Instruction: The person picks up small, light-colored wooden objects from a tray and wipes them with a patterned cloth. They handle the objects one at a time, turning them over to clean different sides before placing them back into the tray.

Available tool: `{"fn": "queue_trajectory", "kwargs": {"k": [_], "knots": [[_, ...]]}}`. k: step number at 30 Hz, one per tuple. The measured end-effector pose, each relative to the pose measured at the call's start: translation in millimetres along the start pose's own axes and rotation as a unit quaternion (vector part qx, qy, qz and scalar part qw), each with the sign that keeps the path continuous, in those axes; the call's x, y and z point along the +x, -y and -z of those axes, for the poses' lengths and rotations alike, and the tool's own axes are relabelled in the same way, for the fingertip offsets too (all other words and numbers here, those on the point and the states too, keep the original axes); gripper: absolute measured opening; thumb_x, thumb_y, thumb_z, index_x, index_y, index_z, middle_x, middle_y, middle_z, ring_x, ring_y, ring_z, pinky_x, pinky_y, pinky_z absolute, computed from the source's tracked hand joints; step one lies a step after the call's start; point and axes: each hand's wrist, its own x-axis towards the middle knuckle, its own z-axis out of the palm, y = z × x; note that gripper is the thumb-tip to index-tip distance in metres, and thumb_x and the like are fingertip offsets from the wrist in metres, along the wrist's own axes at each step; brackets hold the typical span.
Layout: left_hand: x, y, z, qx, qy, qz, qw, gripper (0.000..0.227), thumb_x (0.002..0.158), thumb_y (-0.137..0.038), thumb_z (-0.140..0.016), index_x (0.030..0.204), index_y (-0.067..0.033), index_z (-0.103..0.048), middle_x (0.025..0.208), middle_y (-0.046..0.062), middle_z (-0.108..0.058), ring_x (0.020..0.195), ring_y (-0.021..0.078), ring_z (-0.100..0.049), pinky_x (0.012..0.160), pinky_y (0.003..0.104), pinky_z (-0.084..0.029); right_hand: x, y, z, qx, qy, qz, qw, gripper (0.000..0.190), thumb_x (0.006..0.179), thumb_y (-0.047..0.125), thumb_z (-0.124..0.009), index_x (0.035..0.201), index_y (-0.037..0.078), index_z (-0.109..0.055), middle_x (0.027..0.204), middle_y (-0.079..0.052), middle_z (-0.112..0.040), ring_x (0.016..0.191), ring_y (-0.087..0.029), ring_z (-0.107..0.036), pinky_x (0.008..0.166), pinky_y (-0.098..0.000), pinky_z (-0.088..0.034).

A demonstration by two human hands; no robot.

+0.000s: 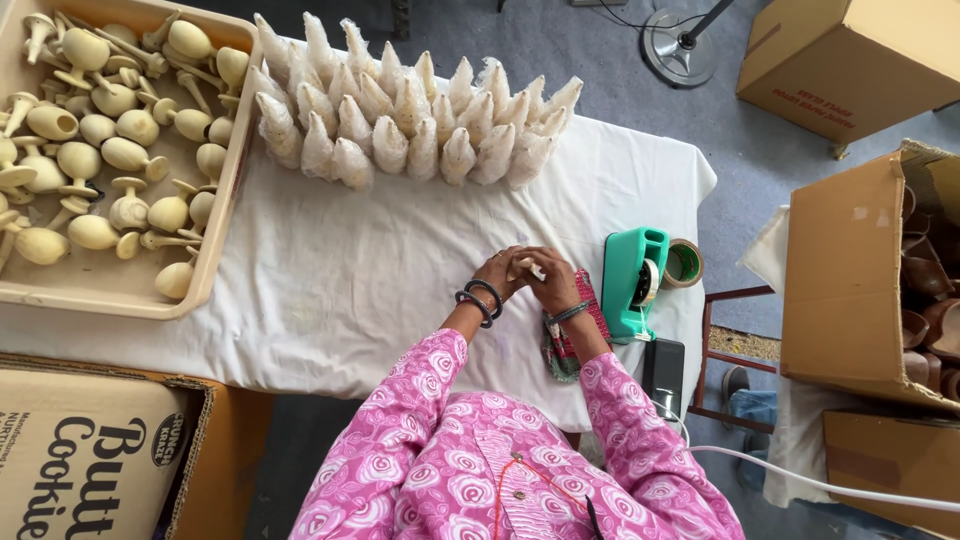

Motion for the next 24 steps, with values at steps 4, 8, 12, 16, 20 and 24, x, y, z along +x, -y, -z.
{"fn": "queue_trajectory", "kwargs": {"k": [4, 8, 12, 16, 20, 24], "knots": [[-3.6, -6.1, 5.1, -0.006, -0.007, -0.025, 1.0, 0.071, 0.075, -0.03, -0.087, 0.134, -0.0181, -0.049, 0.126, 0.013, -0.066, 0.116, 0.0357, -0.063, 0.094, 0.046, -0.054, -5.0, -16.1, 0.2, 0.07, -0.036, -0.132, 0.988, 0.02, 0.086, 0.009, -0.078, 0.105, 0.012, -0.078, 0.114, -0.002, -0.078, 0.091, -0.02, -0.073, 0.075, -0.0335, -0.059], [-3.8, -13.9, 10.4, 0.016, 0.021, 0.012, 1.0, 0.067, 0.078, -0.034, -0.086, 0.133, -0.0207, -0.051, 0.122, 0.011, -0.069, 0.114, 0.035, -0.065, 0.094, 0.047, -0.054, -7.0, -19.7, 0.4, 0.113, -0.047, -0.186, 0.975, 0.026, 0.09, 0.014, -0.08, 0.115, 0.012, -0.077, 0.1, -0.007, -0.077, 0.077, -0.013, -0.073, 0.068, -0.0279, -0.058], [-4.9, -18.1, 13.1, 0.03, 0.027, 0.023, 0.999, 0.069, 0.078, -0.036, -0.087, 0.134, -0.0212, -0.05, 0.122, 0.012, -0.068, 0.114, 0.0362, -0.064, 0.095, 0.048, -0.052, -7.7, -16.7, -4.2, 0.081, -0.043, -0.178, 0.98, 0.019, 0.088, 0.014, -0.081, 0.107, 0.011, -0.079, 0.104, -0.007, -0.077, 0.069, -0.014, -0.071, 0.062, -0.0283, -0.057], [-1.9, -17.0, 5.8, 0.013, 0.016, 0.019, 1.0, 0.068, 0.077, -0.034, -0.087, 0.133, -0.0197, -0.051, 0.123, 0.012, -0.069, 0.116, 0.0362, -0.064, 0.095, 0.047, -0.053, -9.3, -19.3, -4.8, 0.064, -0.05, -0.184, 0.98, 0.022, 0.087, 0.015, -0.081, 0.108, 0.01, -0.079, 0.103, -0.008, -0.076, 0.067, -0.014, -0.069, 0.06, -0.028, -0.057], [2.4, -22.0, 0.3, 0.026, 0.002, 0.01, 1.0, 0.068, 0.077, -0.03, -0.088, 0.132, -0.016, -0.051, 0.121, 0.015, -0.067, 0.115, 0.0369, -0.063, 0.095, 0.048, -0.052, -11.0, -25.2, -4.0, 0.045, -0.076, -0.184, 0.979, 0.026, 0.087, 0.016, -0.083, 0.112, 0.011, -0.079, 0.095, -0.009, -0.074, 0.065, -0.015, -0.068, 0.06, -0.0292, -0.055], [3.8, -28.1, -3.2, 0.062, 0.008, 0.002, 0.998, 0.058, 0.08, -0.027, -0.086, 0.125, -0.0117, -0.052, 0.117, 0.016, -0.067, 0.113, 0.0383, -0.064, 0.094, 0.048, -0.053, -16.8, -24.8, -12.7, 0.091, -0.13, -0.178, 0.971, 0.026, 0.089, 0.018, -0.08, 0.113, 0.009, -0.076, 0.1, -0.007, -0.075, 0.078, -0.014, -0.075, 0.066, -0.0267, -0.06]]}}
